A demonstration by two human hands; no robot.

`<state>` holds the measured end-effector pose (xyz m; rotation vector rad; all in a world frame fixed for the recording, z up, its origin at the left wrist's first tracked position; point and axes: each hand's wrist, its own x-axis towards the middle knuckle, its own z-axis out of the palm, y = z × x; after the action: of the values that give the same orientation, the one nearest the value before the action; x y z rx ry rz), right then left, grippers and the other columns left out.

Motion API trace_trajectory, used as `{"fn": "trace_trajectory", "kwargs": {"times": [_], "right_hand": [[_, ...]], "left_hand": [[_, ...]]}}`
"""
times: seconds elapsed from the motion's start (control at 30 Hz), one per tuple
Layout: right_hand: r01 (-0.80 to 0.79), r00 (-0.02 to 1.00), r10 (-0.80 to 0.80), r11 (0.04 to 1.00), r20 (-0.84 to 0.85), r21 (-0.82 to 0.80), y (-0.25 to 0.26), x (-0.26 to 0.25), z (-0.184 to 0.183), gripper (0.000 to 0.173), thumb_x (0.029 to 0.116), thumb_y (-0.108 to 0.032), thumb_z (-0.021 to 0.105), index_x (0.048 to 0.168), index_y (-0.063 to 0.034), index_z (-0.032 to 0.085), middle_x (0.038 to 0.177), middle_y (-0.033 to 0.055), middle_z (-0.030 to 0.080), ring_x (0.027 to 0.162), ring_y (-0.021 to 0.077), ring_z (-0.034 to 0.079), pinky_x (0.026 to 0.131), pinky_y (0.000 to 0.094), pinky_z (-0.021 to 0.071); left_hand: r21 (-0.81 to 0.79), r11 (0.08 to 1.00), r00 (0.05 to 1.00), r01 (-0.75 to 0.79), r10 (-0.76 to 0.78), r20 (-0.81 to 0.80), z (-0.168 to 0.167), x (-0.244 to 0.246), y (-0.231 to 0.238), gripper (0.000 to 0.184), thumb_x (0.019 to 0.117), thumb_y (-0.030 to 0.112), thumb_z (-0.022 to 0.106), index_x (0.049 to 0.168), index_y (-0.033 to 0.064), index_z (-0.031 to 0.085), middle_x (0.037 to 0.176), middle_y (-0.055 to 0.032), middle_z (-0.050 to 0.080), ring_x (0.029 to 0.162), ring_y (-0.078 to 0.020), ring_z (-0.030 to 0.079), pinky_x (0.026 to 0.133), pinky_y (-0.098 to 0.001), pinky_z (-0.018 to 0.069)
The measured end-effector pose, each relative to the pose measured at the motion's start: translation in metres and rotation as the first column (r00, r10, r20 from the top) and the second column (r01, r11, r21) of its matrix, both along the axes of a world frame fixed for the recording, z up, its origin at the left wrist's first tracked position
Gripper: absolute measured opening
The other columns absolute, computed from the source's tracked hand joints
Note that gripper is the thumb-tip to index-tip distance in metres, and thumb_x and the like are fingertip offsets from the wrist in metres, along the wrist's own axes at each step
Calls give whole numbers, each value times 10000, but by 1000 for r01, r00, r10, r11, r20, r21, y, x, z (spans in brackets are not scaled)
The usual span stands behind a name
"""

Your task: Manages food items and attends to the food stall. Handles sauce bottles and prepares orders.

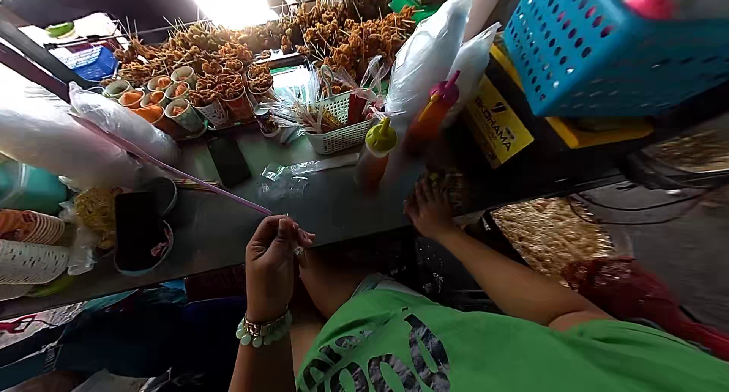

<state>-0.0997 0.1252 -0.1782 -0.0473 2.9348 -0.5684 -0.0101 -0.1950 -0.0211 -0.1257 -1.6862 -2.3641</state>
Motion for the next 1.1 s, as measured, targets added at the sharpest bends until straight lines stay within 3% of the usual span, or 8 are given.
{"fn": "trace_trajectory", "kwargs": {"times": [0.2,0.27,0.33,0.47,0.6,0.77,0.9,1.1], "right_hand": [[-467,881,471,859,-33,-208,-118,49,4,800,1051,-592,355,1605,-16,305,1695,193,212,1580,423,112,1238,671,43],[-590,776,627,760,68,-272,-148,31,19,746,1077,-542,345,1626,-44,259,1719,154,146,1596,379,28,1246,636,-25],[-632,694,716,655,72,-414,-164,5,36,575,1122,-375,329,1590,-41,359,1689,142,267,1591,342,137,1265,587,17],[-445,869,419,429,-263,-786,-158,-19,61,395,1042,-99,394,1287,48,667,1293,193,681,1236,224,633,1095,368,468],[-469,839,408,205,-361,-859,-159,12,123,529,1038,-365,496,1360,38,611,1124,62,612,1000,31,562,893,201,475],[-426,883,315,226,-348,-876,-170,35,138,390,984,-184,648,1299,45,654,1054,63,704,890,-15,609,841,160,503],[-476,842,379,187,-384,-859,-172,40,135,400,999,-169,620,1336,47,630,1104,82,663,958,-3,595,877,144,489],[-166,926,343,-10,-160,-986,-174,34,147,254,1052,-85,437,913,-106,648,781,-118,617,725,-47,584,711,160,509]], "left_hand": [[-96,995,999,-35,35,-8,-3,-4,1,258,1053,70,455,921,115,672,792,13,728,769,-120,727,844,-329,621],[-107,993,999,-39,36,-25,-1,-6,0,245,1055,90,472,945,130,687,834,3,752,833,-126,736,902,-332,598],[-87,993,997,-81,80,-13,3,-9,2,237,1052,105,472,930,163,667,742,47,703,723,-85,699,845,-321,605],[-66,992,994,-112,113,8,15,-12,4,351,1114,332,294,1145,167,603,577,142,465,530,-4,505,643,-216,527],[-129,990,993,-59,71,90,18,-16,14,559,1097,474,177,1354,39,418,609,140,487,554,27,498,625,-175,495],[-412,893,973,-180,224,62,11,-15,33,626,1089,381,316,1444,-134,293,1019,-59,558,795,39,542,739,-155,486],[-332,918,967,-214,248,62,5,-7,33,595,1088,389,348,1425,-100,304,991,-7,559,840,57,584,790,-155,523],[-369,920,984,-129,163,64,-8,10,45,641,1065,431,462,1393,-103,328,983,-29,620,736,40,598,683,-181,541]]}}
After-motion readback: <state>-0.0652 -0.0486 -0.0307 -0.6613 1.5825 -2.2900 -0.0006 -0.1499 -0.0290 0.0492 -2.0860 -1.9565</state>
